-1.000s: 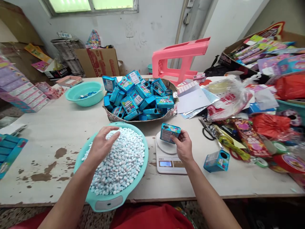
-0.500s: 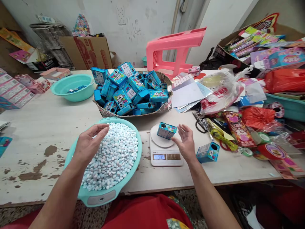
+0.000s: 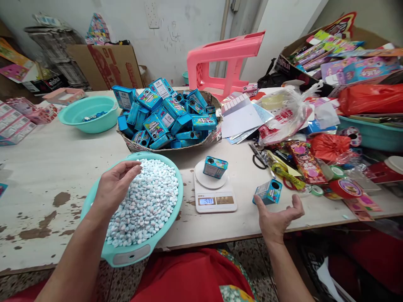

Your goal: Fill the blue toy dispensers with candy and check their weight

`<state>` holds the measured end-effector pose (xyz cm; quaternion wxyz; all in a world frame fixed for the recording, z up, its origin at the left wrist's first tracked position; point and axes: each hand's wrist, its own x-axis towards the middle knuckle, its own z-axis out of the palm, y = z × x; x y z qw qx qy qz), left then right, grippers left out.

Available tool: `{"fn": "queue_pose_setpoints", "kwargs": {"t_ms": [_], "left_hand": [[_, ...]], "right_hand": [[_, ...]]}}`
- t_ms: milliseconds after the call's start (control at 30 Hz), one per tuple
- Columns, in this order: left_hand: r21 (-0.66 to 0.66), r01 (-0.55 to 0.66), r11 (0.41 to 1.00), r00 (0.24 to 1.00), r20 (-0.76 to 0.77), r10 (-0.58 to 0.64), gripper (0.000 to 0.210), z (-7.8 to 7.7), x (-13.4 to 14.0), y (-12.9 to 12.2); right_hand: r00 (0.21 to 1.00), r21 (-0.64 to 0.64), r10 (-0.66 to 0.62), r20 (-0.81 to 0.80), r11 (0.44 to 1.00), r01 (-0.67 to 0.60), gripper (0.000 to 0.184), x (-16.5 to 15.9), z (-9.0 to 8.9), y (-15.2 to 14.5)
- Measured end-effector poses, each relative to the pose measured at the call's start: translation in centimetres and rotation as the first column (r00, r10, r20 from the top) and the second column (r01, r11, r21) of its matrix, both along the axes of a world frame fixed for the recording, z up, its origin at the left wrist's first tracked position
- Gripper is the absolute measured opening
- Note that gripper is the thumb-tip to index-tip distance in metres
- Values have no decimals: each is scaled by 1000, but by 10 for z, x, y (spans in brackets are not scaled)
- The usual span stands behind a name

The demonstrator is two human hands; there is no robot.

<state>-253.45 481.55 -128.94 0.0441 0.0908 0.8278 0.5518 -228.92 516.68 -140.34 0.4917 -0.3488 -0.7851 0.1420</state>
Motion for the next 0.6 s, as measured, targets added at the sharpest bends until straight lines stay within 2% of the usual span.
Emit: {"fn": "queue_pose_setpoints", "kwargs": {"t_ms": [100, 200, 367, 433, 500, 533, 600], "left_hand": [[-5, 17, 1000, 1000, 2, -17, 33, 3, 2, 2], [-14, 25, 1000, 1000, 5, -24, 34, 3, 4, 1], [-41, 59, 997, 998, 3, -59, 35, -5, 3, -6], [-133, 83, 988, 995, -36, -88, 35, -9, 1, -9], [-350, 112, 930, 983, -98, -155, 36, -12, -1, -12], [-483, 125, 867, 971, -119, -206, 35, -13, -3, -13], [-696, 146, 703, 944, -116, -310, 34, -16, -6, -13]], "right_hand": [[999, 131, -37, 20, 991, 34, 104, -2, -3, -2], [999, 262, -19, 44, 965, 7, 99, -7, 6, -5], [999, 301, -35, 30, 953, 24, 92, -15, 17, -10], [999, 306, -6, 33, 952, -5, 87, -21, 21, -15], [996, 277, 85, 34, 957, -91, 81, -31, 26, -24], [989, 230, 147, 31, 961, -150, 78, -39, 28, -29], [960, 47, 279, 15, 959, -280, 76, -59, 33, -38]]}}
